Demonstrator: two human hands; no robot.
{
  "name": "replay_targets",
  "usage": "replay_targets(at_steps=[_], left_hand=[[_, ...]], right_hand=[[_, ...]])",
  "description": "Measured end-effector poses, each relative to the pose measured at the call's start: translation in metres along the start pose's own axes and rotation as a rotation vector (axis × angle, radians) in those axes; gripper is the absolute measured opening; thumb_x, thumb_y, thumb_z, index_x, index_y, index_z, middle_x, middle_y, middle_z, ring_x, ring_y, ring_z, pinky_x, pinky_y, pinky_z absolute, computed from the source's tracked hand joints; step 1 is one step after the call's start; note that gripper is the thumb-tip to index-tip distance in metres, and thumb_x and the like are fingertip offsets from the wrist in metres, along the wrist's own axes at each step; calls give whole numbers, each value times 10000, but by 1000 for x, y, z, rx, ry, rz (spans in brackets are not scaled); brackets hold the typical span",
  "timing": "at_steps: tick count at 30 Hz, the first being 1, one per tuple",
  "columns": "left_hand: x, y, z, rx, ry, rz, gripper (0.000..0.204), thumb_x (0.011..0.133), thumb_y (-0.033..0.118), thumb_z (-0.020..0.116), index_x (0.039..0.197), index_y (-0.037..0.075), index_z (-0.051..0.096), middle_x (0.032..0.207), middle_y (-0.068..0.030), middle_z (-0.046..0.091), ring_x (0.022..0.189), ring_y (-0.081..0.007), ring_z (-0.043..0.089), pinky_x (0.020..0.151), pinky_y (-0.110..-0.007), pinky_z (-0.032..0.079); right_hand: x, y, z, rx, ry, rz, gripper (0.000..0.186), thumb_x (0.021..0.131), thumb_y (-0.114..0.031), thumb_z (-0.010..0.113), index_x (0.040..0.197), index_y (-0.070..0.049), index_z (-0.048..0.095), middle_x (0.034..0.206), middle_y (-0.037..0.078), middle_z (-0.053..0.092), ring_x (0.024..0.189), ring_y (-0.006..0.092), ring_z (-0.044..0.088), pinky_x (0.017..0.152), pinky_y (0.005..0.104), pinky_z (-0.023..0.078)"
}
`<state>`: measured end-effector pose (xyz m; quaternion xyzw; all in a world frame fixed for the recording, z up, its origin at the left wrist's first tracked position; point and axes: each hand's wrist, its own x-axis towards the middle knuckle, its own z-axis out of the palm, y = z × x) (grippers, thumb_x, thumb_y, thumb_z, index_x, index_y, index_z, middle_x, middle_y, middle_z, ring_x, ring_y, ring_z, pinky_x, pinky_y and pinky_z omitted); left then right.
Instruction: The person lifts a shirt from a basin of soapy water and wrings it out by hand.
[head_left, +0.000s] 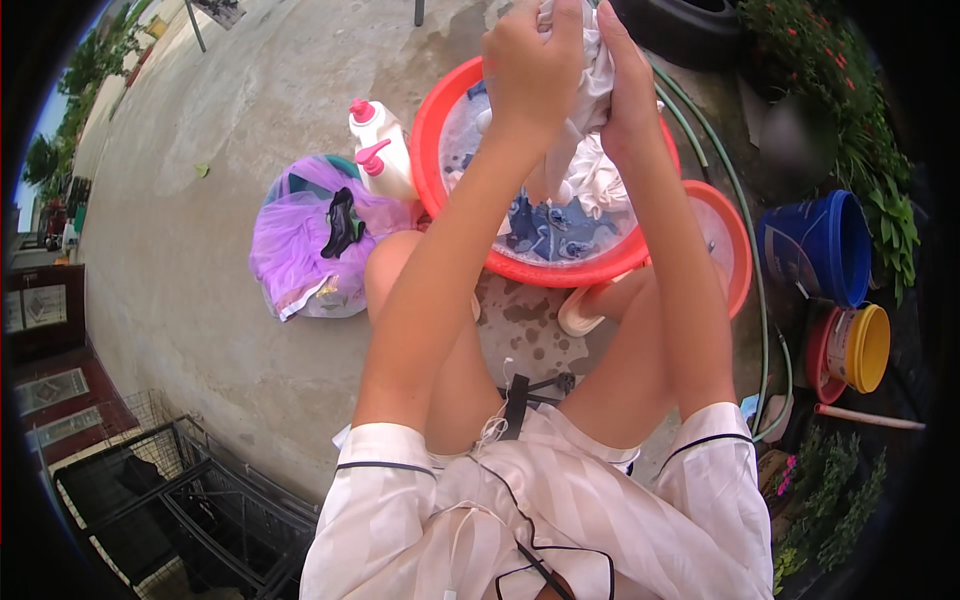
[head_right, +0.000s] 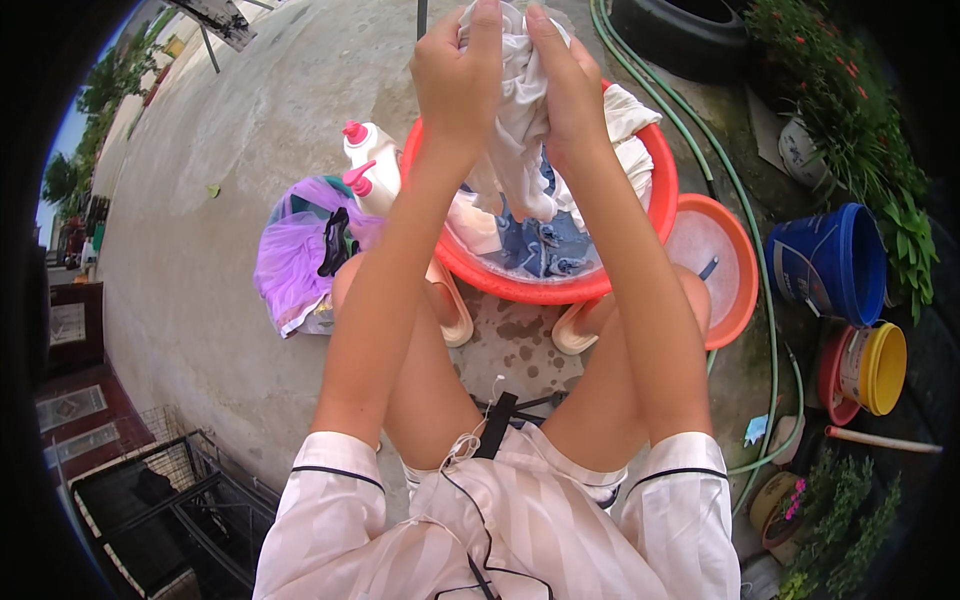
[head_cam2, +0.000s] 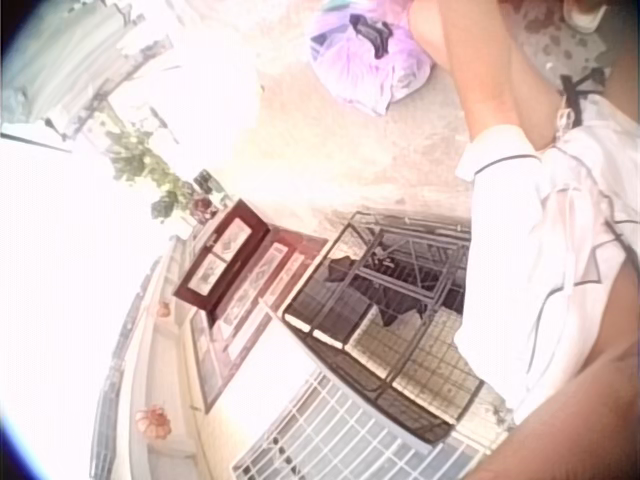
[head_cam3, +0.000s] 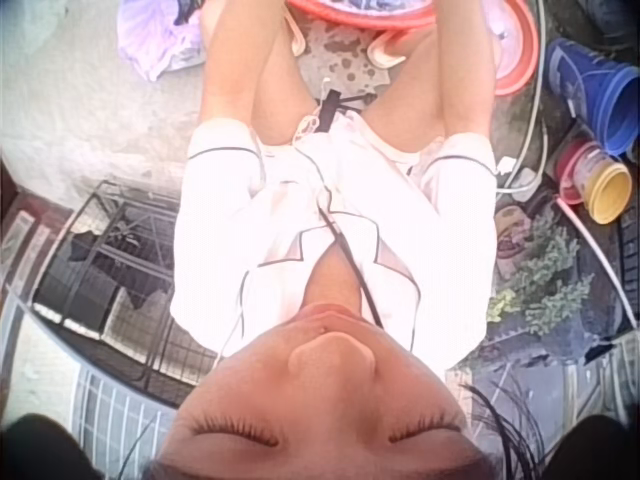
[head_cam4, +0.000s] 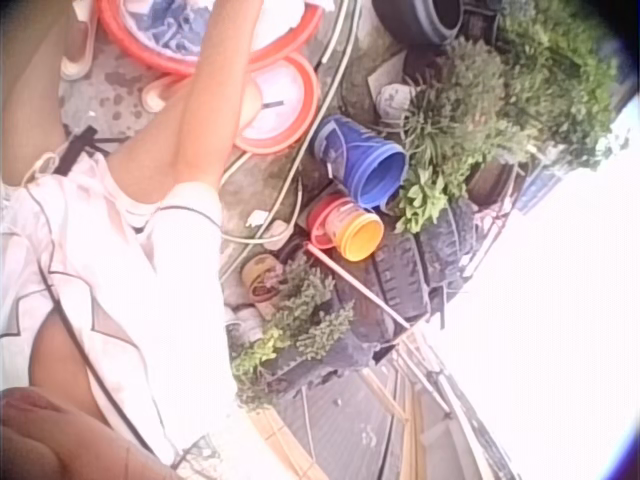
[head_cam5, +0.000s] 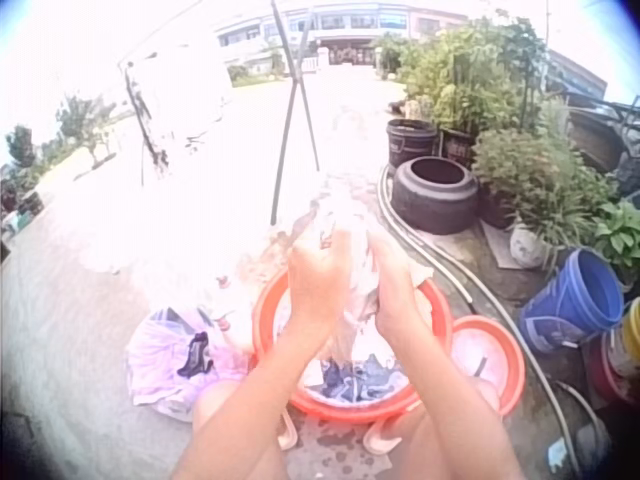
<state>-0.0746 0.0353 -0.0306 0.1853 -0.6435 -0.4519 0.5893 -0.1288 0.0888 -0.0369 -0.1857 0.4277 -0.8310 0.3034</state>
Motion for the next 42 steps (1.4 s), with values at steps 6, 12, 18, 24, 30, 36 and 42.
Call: replay_targets(at_steps=[6, 12, 18, 24, 30, 36, 42], left_hand=[[27, -9, -34, 230, 19, -115, 255, 819, 165, 526, 868, -76, 596, 693, -195, 620, 639, -247, 605, 580, -378, 441], [12, 4, -14, -49, -110, 117, 233, 816, 143, 512, 847, -71, 599, 685, -168, 626, 631, -205, 588, 591, -343, 454], [-1, 22, -12, 238, -138, 97, 290, 854, 269, 571, 736, 5, 598, 562, -113, 556, 495, -137, 496, 501, -291, 409], [29, -12, -41, 204, 4, -161, 242, 815, 145, 511, 832, -75, 610, 643, -186, 620, 585, -250, 603, 563, -361, 455], [3, 10, -10, 144, -62, -10, 259, 815, 216, 566, 755, -34, 598, 597, -173, 580, 541, -240, 570, 529, -351, 437], [-18, 18, 5, 420, -201, 167, 297, 798, 291, 592, 709, 7, 602, 554, -172, 556, 503, -302, 559, 500, -352, 428], [3, 5, -21, 500, -177, -60, 231, 790, 209, 575, 737, -14, 605, 586, -193, 567, 540, -326, 578, 509, -399, 433]], right_hand=[[-35, 9, 12, -471, -257, -271, 293, 802, -291, 684, 818, -15, 586, 741, -12, 565, 675, 42, 486, 599, 200, 406], [-15, 3, 10, -112, -10, -99, 262, 859, -288, 597, 867, -27, 574, 756, 16, 590, 693, 84, 556, 624, 239, 458], [-3, 12, -3, 246, -49, 75, 240, 878, -268, 544, 921, -33, 564, 782, 42, 614, 728, 130, 621, 668, 254, 503], [-38, 4, 28, -156, -221, -117, 272, 791, -279, 709, 816, -34, 593, 748, -28, 569, 634, 26, 499, 564, 183, 402], [-14, -5, 16, 67, 84, 58, 286, 844, -315, 619, 832, -34, 570, 726, 18, 586, 635, 99, 566, 540, 230, 449], [17, 38, -44, 543, -408, 166, 322, 875, -356, 525, 906, -39, 574, 865, 61, 624, 785, 156, 621, 691, 288, 501], [-20, 9, 20, 250, 156, 198, 379, 887, -411, 465, 951, -62, 598, 884, 53, 633, 793, 163, 613, 713, 294, 492]])
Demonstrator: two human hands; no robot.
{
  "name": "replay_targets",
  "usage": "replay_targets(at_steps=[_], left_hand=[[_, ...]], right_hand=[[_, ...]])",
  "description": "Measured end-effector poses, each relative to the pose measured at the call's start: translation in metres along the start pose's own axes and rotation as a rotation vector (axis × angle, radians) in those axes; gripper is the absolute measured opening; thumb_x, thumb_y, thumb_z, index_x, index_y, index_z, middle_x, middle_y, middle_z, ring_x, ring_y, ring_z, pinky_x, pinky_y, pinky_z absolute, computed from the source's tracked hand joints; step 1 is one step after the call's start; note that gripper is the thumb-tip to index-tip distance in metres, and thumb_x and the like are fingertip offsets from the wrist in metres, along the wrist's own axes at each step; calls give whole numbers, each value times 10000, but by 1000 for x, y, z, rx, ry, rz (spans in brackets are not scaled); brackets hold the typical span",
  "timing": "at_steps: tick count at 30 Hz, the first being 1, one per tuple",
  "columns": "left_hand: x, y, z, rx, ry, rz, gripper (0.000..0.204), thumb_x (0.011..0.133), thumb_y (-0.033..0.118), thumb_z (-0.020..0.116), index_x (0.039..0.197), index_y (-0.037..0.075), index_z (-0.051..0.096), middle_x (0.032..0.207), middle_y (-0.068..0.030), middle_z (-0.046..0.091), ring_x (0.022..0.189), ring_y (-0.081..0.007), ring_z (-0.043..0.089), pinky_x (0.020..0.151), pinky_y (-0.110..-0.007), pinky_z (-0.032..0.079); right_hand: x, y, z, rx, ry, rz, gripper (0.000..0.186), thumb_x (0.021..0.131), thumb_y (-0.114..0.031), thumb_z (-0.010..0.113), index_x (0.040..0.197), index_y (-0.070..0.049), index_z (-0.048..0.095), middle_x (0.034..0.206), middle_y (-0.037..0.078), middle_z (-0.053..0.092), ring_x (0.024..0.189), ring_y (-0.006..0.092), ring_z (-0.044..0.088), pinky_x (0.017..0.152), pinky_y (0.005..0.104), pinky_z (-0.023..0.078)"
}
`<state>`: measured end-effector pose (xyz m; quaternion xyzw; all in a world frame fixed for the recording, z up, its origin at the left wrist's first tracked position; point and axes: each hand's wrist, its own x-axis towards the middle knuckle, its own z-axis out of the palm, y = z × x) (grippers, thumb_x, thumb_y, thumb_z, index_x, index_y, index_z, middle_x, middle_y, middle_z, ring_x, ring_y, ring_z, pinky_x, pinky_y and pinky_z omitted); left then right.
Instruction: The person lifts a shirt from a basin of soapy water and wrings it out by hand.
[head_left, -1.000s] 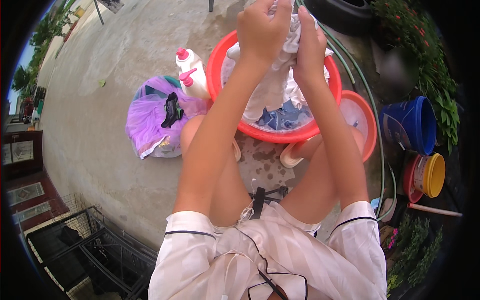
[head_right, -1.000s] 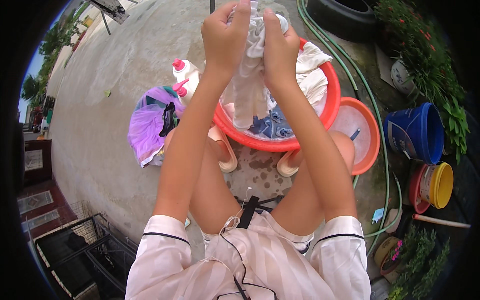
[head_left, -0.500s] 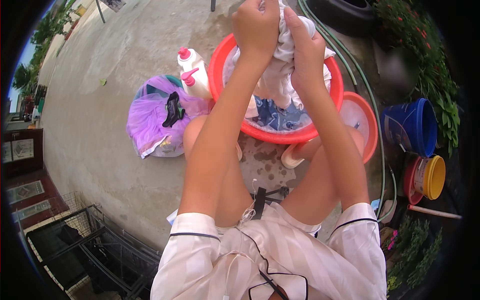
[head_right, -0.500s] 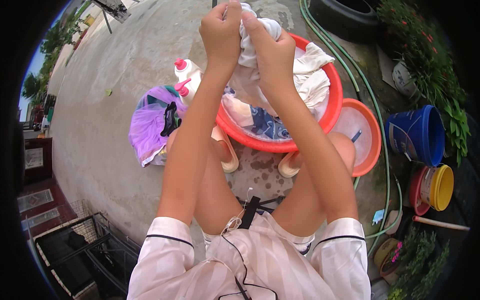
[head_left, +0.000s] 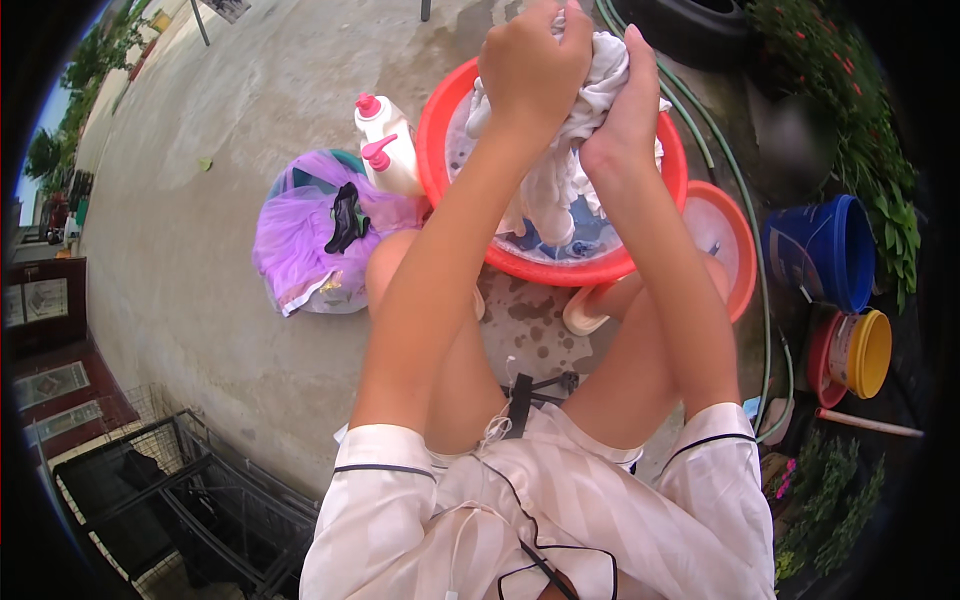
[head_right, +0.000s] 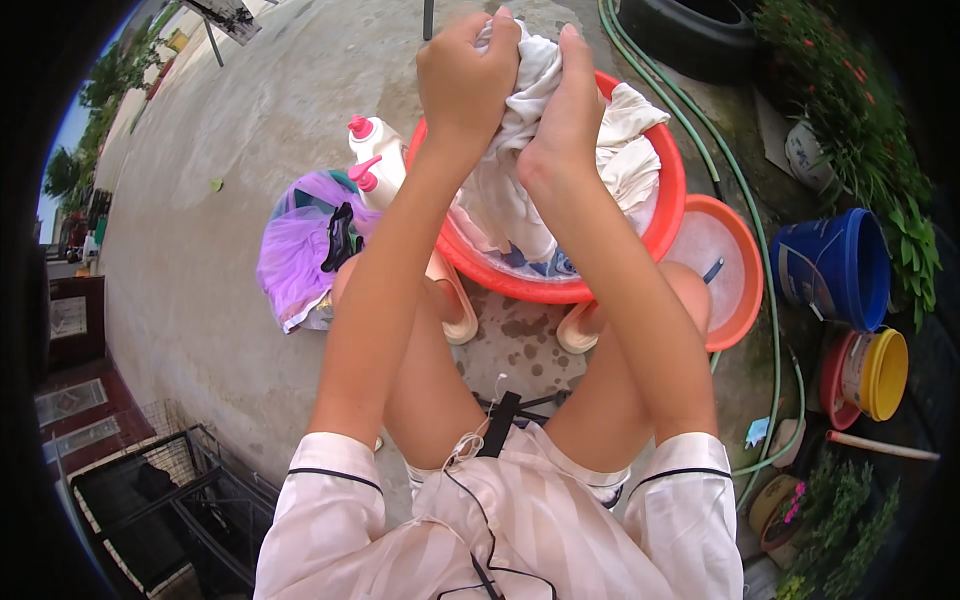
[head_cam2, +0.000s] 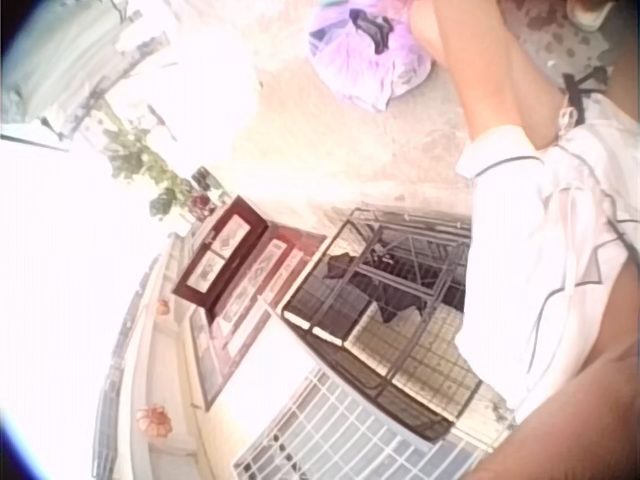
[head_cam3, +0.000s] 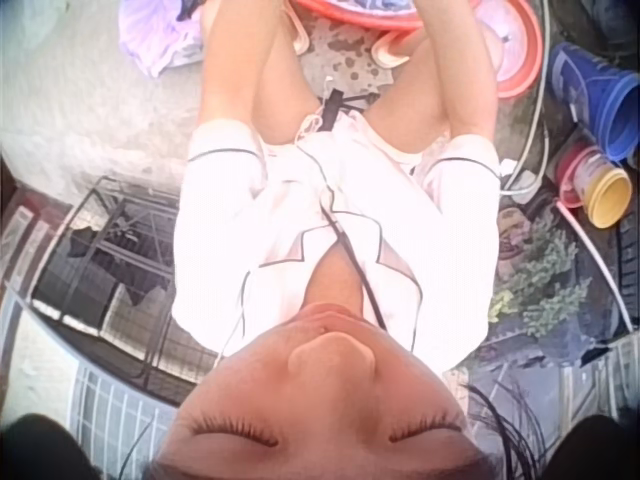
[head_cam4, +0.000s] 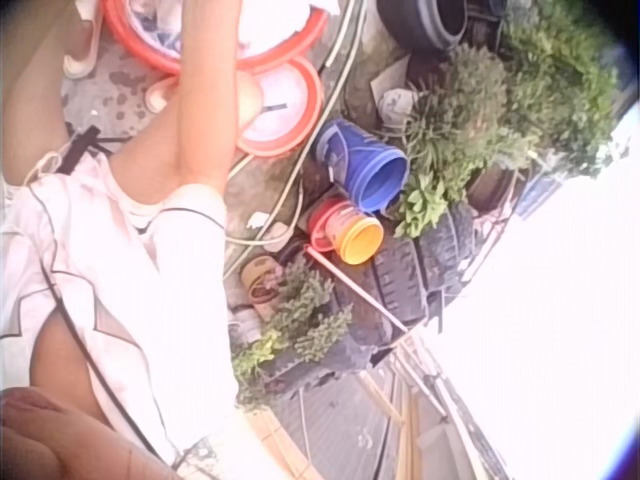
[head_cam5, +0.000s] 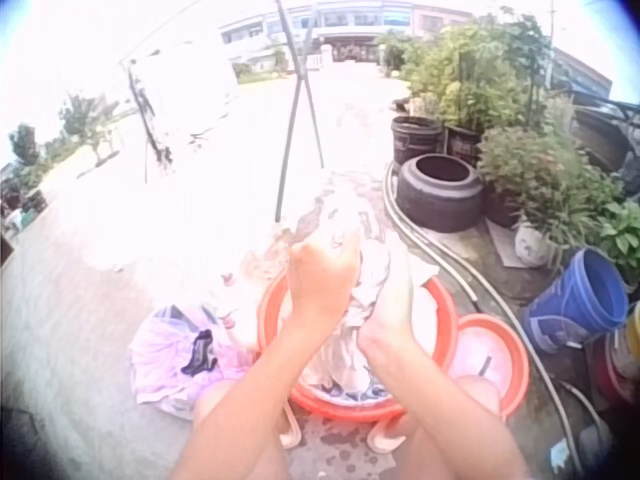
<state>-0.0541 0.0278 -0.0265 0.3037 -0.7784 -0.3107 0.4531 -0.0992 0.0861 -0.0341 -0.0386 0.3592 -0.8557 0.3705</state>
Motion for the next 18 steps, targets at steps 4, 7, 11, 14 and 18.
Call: replay_targets(at_steps=[4, 7, 11, 14, 18], left_hand=[[-26, 21, 19, -54, -45, 113, 256, 790, 257, 586, 673, 29, 599, 520, -174, 530, 461, -311, 534, 458, -372, 401], [-31, 26, 18, -59, -46, 134, 253, 788, 238, 586, 660, 20, 578, 501, -159, 514, 439, -285, 520, 436, -349, 391], [-39, 37, 31, -184, 36, 260, 240, 781, 222, 592, 655, 20, 565, 474, -134, 496, 424, -261, 512, 420, -331, 387], [-35, 34, 34, -195, 150, 327, 226, 776, 217, 594, 662, 23, 569, 466, -117, 501, 407, -257, 508, 412, -337, 390], [-22, 23, 28, -77, 197, 318, 225, 773, 225, 599, 663, 30, 579, 491, -134, 535, 411, -275, 522, 418, -357, 398]], right_hand=[[23, -24, -19, -17, 146, -59, 384, 858, -474, 442, 794, -112, 551, 788, 45, 589, 728, 188, 577, 710, 308, 482], [24, -22, -23, -75, 193, -82, 362, 863, -468, 431, 858, -121, 536, 782, 42, 567, 743, 200, 551, 755, 318, 463], [60, -11, -71, -130, -261, -468, 398, 836, -507, 450, 1014, -151, 474, 832, 37, 553, 794, 211, 528, 779, 300, 435], [54, -25, -64, 219, -340, -116, 399, 841, -511, 412, 930, -134, 505, 796, 38, 557, 778, 194, 530, 754, 296, 431], [41, -17, -40, 152, -130, -17, 361, 863, -441, 377, 781, -121, 521, 743, 44, 576, 701, 187, 539, 659, 316, 436]])
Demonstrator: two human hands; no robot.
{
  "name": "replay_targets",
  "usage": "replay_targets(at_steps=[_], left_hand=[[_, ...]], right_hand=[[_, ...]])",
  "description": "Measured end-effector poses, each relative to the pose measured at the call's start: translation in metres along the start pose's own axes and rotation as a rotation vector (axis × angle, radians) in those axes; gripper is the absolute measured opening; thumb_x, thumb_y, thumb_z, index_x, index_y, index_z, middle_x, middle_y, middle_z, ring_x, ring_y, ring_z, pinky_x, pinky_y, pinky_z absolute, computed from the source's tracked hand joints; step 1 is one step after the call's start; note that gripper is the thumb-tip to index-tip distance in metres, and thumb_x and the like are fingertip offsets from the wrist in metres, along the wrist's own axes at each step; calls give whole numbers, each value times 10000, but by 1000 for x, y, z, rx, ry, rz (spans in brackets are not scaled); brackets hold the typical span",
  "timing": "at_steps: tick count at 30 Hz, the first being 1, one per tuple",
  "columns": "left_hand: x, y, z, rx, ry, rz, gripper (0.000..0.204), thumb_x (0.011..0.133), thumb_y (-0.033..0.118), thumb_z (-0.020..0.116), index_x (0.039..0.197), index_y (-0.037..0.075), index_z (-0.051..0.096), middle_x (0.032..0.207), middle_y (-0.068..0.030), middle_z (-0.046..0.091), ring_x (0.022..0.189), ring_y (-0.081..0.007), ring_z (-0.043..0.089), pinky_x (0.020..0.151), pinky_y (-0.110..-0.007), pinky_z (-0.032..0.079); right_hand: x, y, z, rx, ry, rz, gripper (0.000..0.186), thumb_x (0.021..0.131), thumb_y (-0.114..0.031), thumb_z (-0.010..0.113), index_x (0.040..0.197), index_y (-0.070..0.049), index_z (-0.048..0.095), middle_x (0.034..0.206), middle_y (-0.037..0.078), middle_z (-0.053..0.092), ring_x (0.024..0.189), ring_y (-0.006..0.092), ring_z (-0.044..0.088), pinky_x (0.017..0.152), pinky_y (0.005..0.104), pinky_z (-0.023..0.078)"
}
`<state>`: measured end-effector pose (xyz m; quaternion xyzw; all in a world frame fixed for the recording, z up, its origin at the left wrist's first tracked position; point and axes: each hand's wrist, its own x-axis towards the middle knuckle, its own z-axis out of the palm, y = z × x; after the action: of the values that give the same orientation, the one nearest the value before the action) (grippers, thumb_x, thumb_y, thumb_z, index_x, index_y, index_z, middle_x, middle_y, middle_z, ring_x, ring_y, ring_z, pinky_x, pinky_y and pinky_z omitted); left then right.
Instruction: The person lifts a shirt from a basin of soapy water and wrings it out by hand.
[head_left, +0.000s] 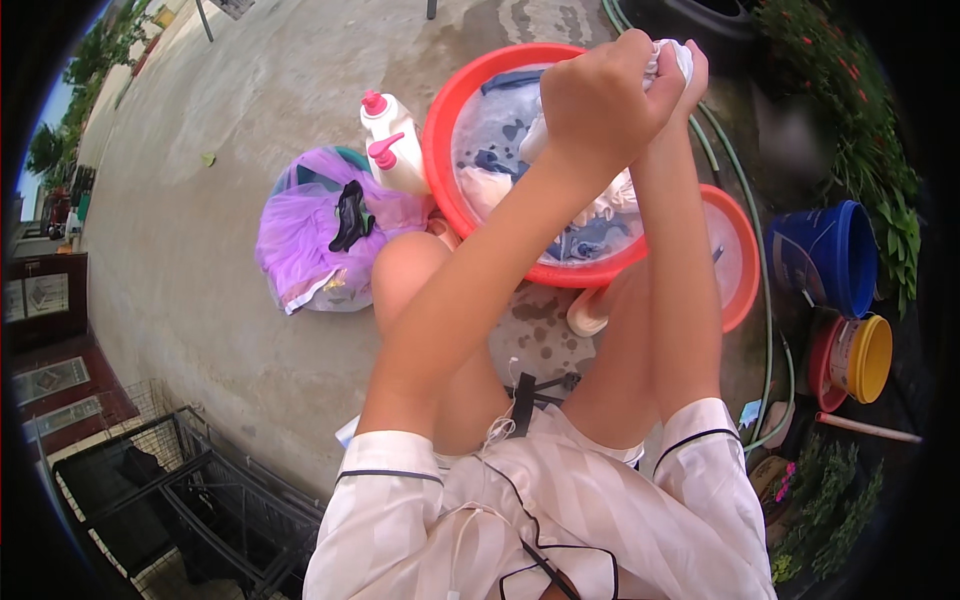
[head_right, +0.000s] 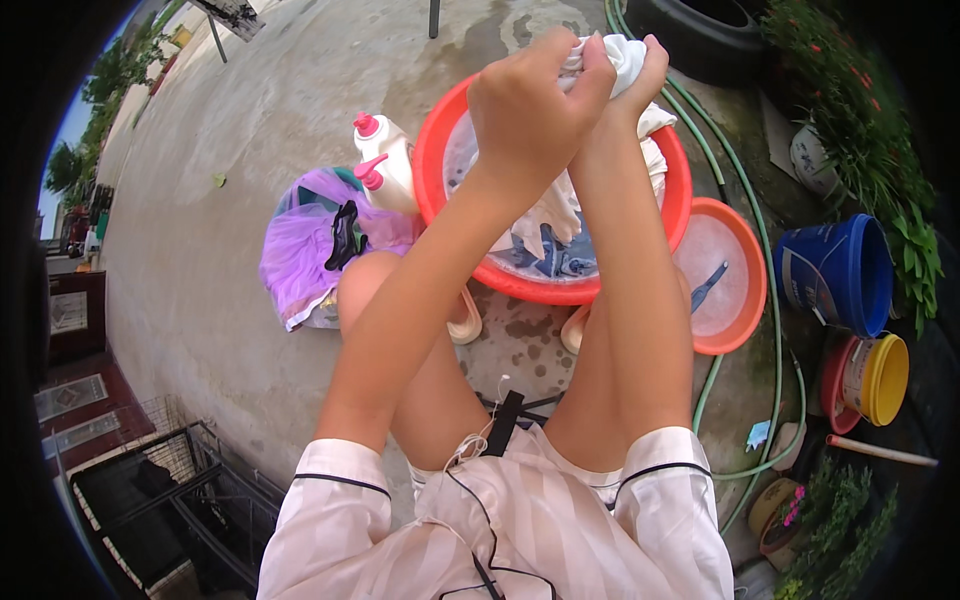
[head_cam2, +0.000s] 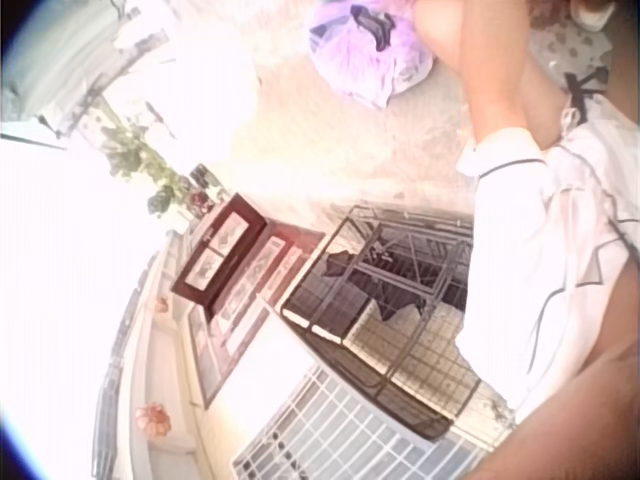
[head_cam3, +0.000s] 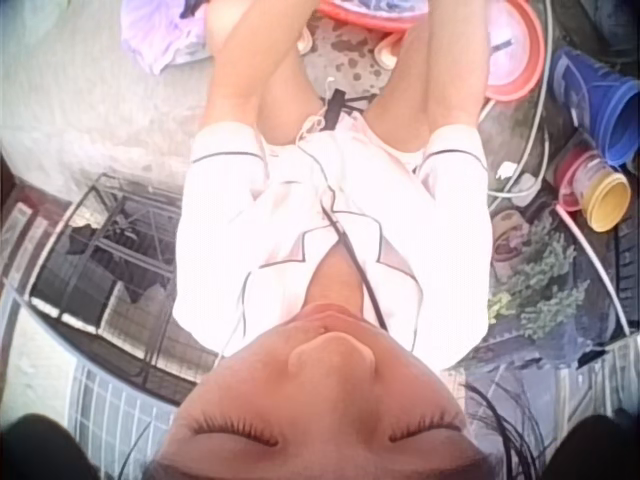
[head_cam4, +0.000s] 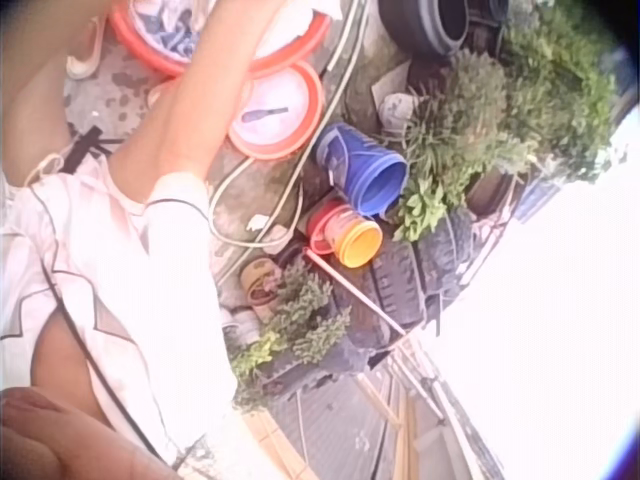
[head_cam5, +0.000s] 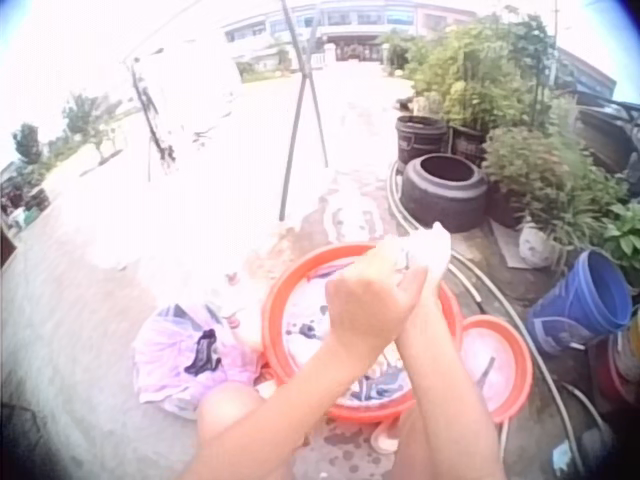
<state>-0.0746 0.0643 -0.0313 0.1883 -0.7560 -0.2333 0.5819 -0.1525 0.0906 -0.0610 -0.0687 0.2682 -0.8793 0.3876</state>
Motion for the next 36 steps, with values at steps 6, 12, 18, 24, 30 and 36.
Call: replay_targets(at_steps=[6, 12, 18, 24, 30, 36], left_hand=[[13, -17, -8, 107, -16, -162, 238, 781, 227, 600, 661, 22, 580, 495, -155, 534, 415, -293, 522, 423, -368, 393], [-6, 10, -13, -115, -100, -154, 238, 787, 207, 597, 658, 8, 572, 494, -154, 517, 436, -285, 528, 428, -348, 390], [-13, 12, -2, -109, -6, 27, 198, 780, 179, 601, 663, 20, 583, 496, -143, 512, 422, -267, 501, 420, -327, 382], [11, -19, 0, 69, 23, -50, 229, 762, 201, 593, 617, 30, 546, 477, -139, 513, 414, -287, 511, 416, -362, 398], [7, -13, 4, -79, -6, -217, 275, 779, 219, 583, 617, 1, 543, 463, -147, 487, 396, -258, 477, 428, -340, 380], [2, -2, 0, -128, -62, -229, 261, 786, 209, 581, 645, -10, 560, 464, -151, 480, 396, -222, 462, 434, -324, 380]], right_hand=[[-7, 13, 39, 89, 266, -59, 416, 871, -438, 326, 840, -84, 542, 843, 64, 590, 785, 224, 556, 707, 367, 436], [-12, 1, 34, -182, 279, -62, 413, 852, -497, 365, 692, -144, 508, 666, 16, 524, 656, 187, 473, 689, 327, 404], [22, -1, -13, 177, -345, -104, 390, 864, -396, 342, 749, -80, 539, 709, 24, 567, 701, 222, 531, 740, 371, 445], [0, 3, 44, 168, 266, -75, 378, 859, -357, 322, 779, -75, 561, 739, 35, 590, 736, 244, 567, 723, 383, 466], [10, 3, 22, 124, 211, -128, 359, 841, -335, 323, 802, -89, 582, 763, 59, 602, 744, 242, 591, 662, 369, 486], [4, -7, 32, 33, 330, -65, 374, 833, -420, 370, 731, -113, 557, 739, 51, 586, 682, 224, 559, 623, 355, 461]])
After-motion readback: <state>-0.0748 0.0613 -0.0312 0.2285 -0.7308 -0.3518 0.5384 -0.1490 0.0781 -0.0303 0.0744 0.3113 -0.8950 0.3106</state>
